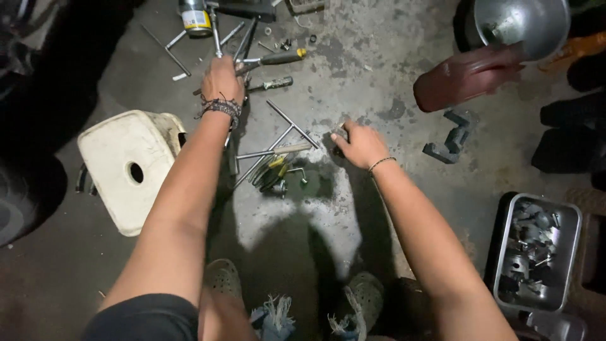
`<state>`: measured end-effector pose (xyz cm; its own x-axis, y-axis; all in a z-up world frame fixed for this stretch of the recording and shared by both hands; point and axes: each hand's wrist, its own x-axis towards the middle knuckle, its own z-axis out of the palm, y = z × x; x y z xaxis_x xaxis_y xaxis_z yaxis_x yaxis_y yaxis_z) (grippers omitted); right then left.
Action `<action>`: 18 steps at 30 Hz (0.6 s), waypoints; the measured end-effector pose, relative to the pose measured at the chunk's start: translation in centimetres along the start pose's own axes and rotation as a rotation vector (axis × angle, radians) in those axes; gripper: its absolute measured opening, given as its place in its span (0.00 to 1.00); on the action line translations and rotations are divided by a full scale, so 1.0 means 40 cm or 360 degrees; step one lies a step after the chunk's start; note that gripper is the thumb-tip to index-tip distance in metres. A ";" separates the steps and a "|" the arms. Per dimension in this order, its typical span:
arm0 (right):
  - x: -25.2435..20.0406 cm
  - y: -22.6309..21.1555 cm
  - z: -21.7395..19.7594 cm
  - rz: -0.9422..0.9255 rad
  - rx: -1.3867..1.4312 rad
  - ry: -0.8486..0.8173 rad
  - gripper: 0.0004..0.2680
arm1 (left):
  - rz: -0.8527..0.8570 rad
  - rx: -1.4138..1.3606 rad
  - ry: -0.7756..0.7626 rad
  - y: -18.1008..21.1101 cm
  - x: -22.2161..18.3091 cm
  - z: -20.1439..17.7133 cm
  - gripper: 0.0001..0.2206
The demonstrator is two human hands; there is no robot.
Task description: The person is using various hand tools to repair or disassemble parts of a motorcycle on the floor of a workshop.
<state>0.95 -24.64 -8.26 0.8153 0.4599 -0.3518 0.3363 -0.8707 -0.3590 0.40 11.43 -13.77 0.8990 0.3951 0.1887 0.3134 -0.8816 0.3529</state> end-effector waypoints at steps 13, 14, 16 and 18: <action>-0.049 -0.120 -0.110 0.0077 0.0745 -0.0101 0.23 | -0.0650 -0.0886 0.0041 -0.135 0.017 -0.161 0.21; -0.037 -0.102 -0.110 0.0106 0.0799 0.0031 0.23 | -0.0829 -0.1106 0.0095 -0.151 0.020 -0.134 0.24; -0.018 -0.089 -0.129 0.0130 0.0856 0.0175 0.23 | -0.0994 -0.1330 0.0152 -0.120 0.015 -0.142 0.29; -0.012 -0.095 -0.155 0.0343 0.0485 0.0486 0.22 | -0.1281 -0.1904 0.0212 -0.029 -0.018 -0.201 0.22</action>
<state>2.21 -22.65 -1.37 0.9678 0.1628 -0.1921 0.0285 -0.8288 -0.5588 -3.05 14.23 -6.95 0.5502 0.7497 -0.3677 0.2126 0.3001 0.9299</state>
